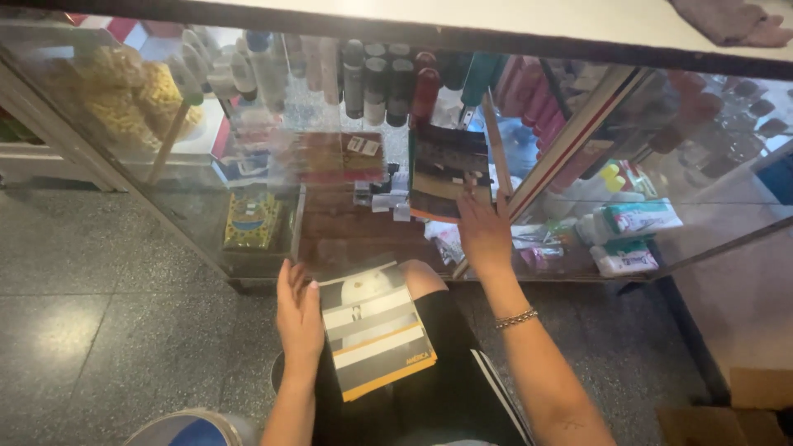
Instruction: Sorting and organizing notebooks from a glass display case in a retail environment.
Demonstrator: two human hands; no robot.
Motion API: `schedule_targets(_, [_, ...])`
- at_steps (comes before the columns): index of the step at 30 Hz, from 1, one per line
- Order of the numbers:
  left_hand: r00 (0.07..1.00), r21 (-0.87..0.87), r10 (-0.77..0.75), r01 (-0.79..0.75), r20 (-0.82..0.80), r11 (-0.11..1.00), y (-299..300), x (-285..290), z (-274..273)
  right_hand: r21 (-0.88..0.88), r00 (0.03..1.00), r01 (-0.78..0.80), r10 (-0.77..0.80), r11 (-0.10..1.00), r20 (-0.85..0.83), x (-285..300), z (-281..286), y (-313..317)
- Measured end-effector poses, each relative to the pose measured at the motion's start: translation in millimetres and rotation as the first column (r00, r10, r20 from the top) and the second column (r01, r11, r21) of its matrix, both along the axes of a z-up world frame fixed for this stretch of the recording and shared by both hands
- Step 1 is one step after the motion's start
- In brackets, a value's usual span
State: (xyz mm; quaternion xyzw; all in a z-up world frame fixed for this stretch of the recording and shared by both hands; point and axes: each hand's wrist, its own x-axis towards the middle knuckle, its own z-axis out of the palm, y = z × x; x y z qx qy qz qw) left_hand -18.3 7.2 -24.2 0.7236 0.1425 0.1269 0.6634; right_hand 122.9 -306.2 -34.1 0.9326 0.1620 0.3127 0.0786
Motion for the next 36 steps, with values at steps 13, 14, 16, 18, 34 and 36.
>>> schedule_targets(13, [0.835,0.393,-0.119,-0.123,0.537,0.911,-24,-16,-7,0.689,0.949,0.144,0.296,-0.710,0.106,-129,65,61])
schedule_targets(14, [0.839,0.358,-0.156,-0.049,0.521,0.933,-25,-17,-9,0.699,0.943,0.189,0.325,-0.690,0.066,-134,65,65])
schedule_targets(16, [0.820,0.388,-0.135,-0.112,0.556,0.915,-24,-14,-3,0.718,0.936,0.189,0.343,-0.670,0.073,-138,65,70])
schedule_targets(18, [0.803,0.419,-0.119,-0.173,0.584,0.891,-22,-12,-1,0.734,0.930,0.194,0.361,-0.651,0.074,-137,40,66])
schedule_targets(34, [0.993,-0.024,0.004,-0.001,0.115,1.000,-2,5,-29,0.261,0.747,-0.646,0.664,0.717,0.027,-198,23,82])
schedule_targets(36, [0.991,-0.049,0.005,0.002,0.136,0.999,-3,6,-29,0.251,0.746,-0.640,0.666,0.726,-0.021,-196,17,78])
